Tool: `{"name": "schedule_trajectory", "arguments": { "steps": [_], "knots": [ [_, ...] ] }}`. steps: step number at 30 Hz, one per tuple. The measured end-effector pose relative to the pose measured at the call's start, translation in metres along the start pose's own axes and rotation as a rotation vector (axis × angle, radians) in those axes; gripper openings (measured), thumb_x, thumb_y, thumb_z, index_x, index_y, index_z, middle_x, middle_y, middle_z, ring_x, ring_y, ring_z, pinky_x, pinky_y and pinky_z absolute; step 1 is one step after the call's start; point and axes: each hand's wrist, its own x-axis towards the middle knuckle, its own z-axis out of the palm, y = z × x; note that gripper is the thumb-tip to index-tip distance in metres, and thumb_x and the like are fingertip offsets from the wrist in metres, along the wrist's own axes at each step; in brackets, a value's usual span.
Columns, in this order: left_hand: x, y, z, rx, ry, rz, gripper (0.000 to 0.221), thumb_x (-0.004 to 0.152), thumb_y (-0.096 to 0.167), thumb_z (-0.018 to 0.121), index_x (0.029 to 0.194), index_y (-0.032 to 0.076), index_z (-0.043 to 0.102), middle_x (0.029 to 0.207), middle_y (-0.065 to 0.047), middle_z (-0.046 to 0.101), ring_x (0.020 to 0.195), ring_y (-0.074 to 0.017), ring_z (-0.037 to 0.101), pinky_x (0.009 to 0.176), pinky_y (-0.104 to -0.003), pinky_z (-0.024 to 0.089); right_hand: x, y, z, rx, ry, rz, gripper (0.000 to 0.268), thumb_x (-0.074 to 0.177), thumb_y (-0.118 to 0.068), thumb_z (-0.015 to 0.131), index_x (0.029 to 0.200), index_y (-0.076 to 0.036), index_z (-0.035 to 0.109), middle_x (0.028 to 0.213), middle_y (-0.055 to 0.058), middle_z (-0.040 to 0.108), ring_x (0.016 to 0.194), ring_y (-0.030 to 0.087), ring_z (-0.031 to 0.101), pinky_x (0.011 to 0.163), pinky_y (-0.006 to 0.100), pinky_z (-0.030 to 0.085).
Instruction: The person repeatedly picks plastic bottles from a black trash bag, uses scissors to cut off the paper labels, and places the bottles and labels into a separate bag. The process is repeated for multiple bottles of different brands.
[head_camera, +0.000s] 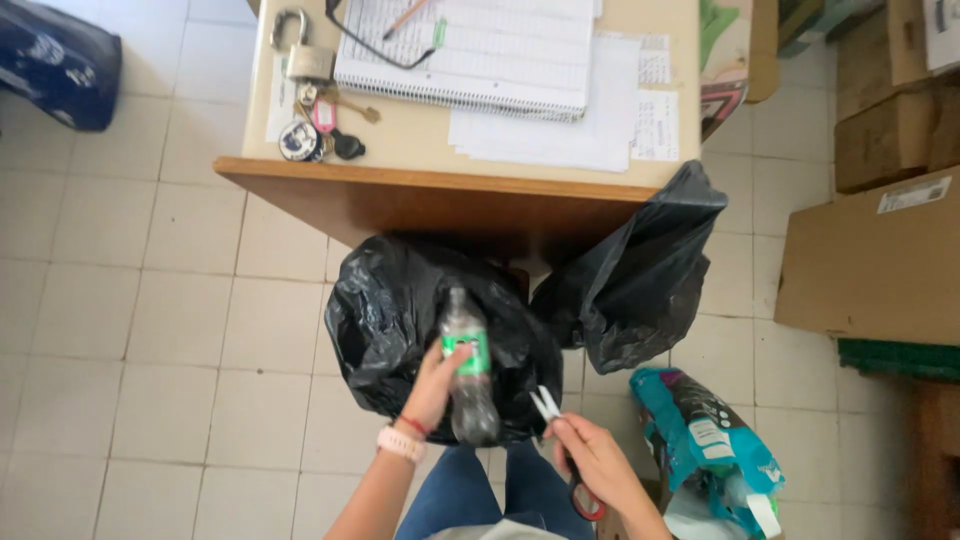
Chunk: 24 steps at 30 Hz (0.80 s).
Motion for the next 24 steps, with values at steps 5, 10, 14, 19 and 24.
{"name": "schedule_trajectory", "arguments": {
  "steps": [5, 10, 14, 19, 24],
  "knots": [
    [-0.039, 0.024, 0.06, -0.399, -0.409, 0.185, 0.082, 0.1, 0.033, 0.068, 0.173, 0.017, 0.035, 0.136, -0.022, 0.071, 0.101, -0.0357, 0.078, 0.075, -0.044, 0.067, -0.015, -0.049, 0.001, 0.2, -0.073, -0.13, 0.028, 0.111, -0.032, 0.055, 0.106, -0.008, 0.07, 0.076, 0.004, 0.077, 0.062, 0.017, 0.075, 0.066, 0.031, 0.06],
    [-0.068, 0.069, 0.096, -0.138, -0.414, 0.264, 0.081, 0.101, 0.042, 0.061, 0.174, 0.022, 0.033, 0.148, -0.011, 0.066, 0.116, -0.0292, 0.075, 0.092, -0.043, 0.064, -0.034, -0.07, -0.012, 0.365, 0.036, -0.053, 0.026, 0.113, -0.027, 0.056, 0.106, -0.005, 0.069, 0.068, 0.011, 0.071, 0.05, 0.022, 0.069, 0.054, 0.034, 0.056],
    [-0.085, 0.074, 0.122, -0.02, -0.382, 0.213, 0.085, 0.098, 0.044, 0.062, 0.174, 0.024, 0.029, 0.15, -0.012, 0.066, 0.103, -0.0246, 0.078, 0.087, -0.039, 0.067, -0.035, -0.067, -0.018, 0.335, 0.248, -0.019, 0.027, 0.111, -0.031, 0.058, 0.097, -0.01, 0.066, 0.066, 0.005, 0.073, 0.048, 0.02, 0.07, 0.059, 0.032, 0.056],
    [-0.087, 0.06, 0.142, 0.085, -0.403, 0.253, 0.08, 0.099, 0.048, 0.061, 0.171, 0.02, 0.039, 0.154, -0.009, 0.067, 0.129, -0.0243, 0.072, 0.106, -0.039, 0.06, -0.036, -0.056, -0.025, 0.472, 0.327, -0.068, 0.031, 0.114, -0.029, 0.057, 0.09, -0.008, 0.061, 0.065, 0.005, 0.066, 0.044, 0.02, 0.064, 0.055, 0.033, 0.051],
    [-0.087, 0.053, 0.158, 0.164, -0.428, 0.294, 0.065, 0.102, 0.042, 0.064, 0.161, 0.015, 0.054, 0.121, -0.006, 0.077, 0.1, -0.0155, 0.074, 0.088, -0.031, 0.058, -0.041, -0.048, -0.033, 0.501, 0.402, -0.073, 0.026, 0.114, -0.026, 0.056, 0.095, -0.009, 0.064, 0.059, 0.006, 0.063, 0.043, 0.019, 0.061, 0.056, 0.034, 0.052]
  ]
}}
